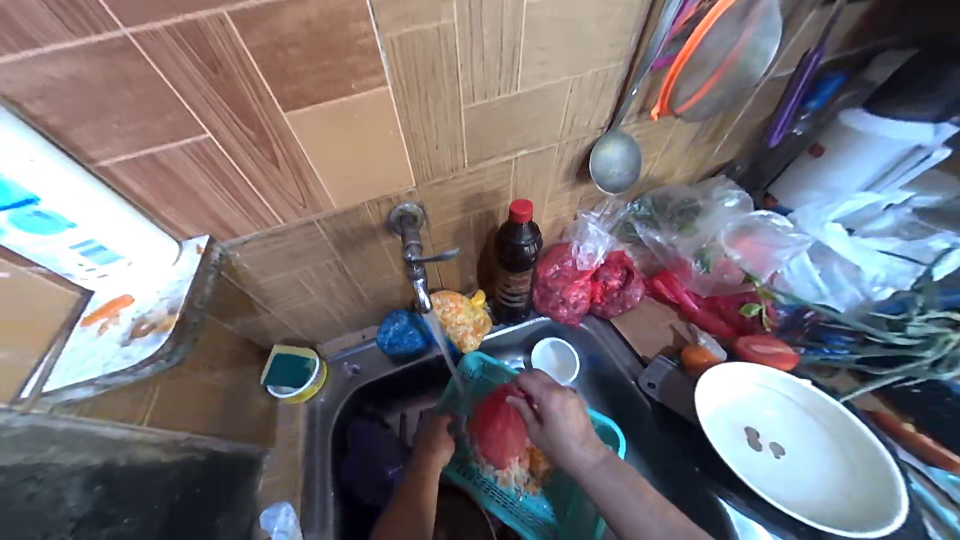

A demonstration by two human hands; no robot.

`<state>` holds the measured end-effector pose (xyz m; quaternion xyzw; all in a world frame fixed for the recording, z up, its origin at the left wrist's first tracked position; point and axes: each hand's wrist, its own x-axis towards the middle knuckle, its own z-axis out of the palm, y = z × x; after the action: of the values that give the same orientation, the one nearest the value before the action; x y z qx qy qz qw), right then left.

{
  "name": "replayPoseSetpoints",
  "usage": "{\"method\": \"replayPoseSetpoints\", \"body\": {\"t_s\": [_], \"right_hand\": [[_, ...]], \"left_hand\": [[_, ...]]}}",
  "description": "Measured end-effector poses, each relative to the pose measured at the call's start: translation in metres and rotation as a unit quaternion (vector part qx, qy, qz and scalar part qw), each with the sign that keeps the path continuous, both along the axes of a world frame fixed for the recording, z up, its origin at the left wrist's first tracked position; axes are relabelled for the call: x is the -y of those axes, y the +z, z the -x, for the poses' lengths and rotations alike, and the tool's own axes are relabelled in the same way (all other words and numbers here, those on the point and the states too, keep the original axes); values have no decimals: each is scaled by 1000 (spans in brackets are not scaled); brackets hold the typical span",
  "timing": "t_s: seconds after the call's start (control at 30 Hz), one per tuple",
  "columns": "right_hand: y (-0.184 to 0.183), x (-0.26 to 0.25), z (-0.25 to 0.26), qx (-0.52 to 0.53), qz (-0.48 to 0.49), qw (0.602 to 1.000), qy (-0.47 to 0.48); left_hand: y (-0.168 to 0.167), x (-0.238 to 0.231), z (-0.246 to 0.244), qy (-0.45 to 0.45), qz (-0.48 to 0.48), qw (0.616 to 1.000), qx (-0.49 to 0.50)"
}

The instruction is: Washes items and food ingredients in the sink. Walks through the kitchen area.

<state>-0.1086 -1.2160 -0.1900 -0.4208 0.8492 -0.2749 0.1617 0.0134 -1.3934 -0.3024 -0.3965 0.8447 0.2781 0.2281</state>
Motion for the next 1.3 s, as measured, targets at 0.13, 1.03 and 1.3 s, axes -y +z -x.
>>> {"method": "replayPoseSetpoints", "body": {"t_s": [0.13, 1.03, 1.3], "right_hand": [[18, 16, -4, 42, 7, 998, 34], [-80, 95, 0, 275, -215, 929, -122], [-78, 117, 3, 340, -25, 940, 30]], "left_hand": [[8, 6, -4, 56, 45, 997, -32], [30, -8, 31, -13, -13, 1000, -6], [-4, -18, 28, 74, 65, 994, 55]]}}
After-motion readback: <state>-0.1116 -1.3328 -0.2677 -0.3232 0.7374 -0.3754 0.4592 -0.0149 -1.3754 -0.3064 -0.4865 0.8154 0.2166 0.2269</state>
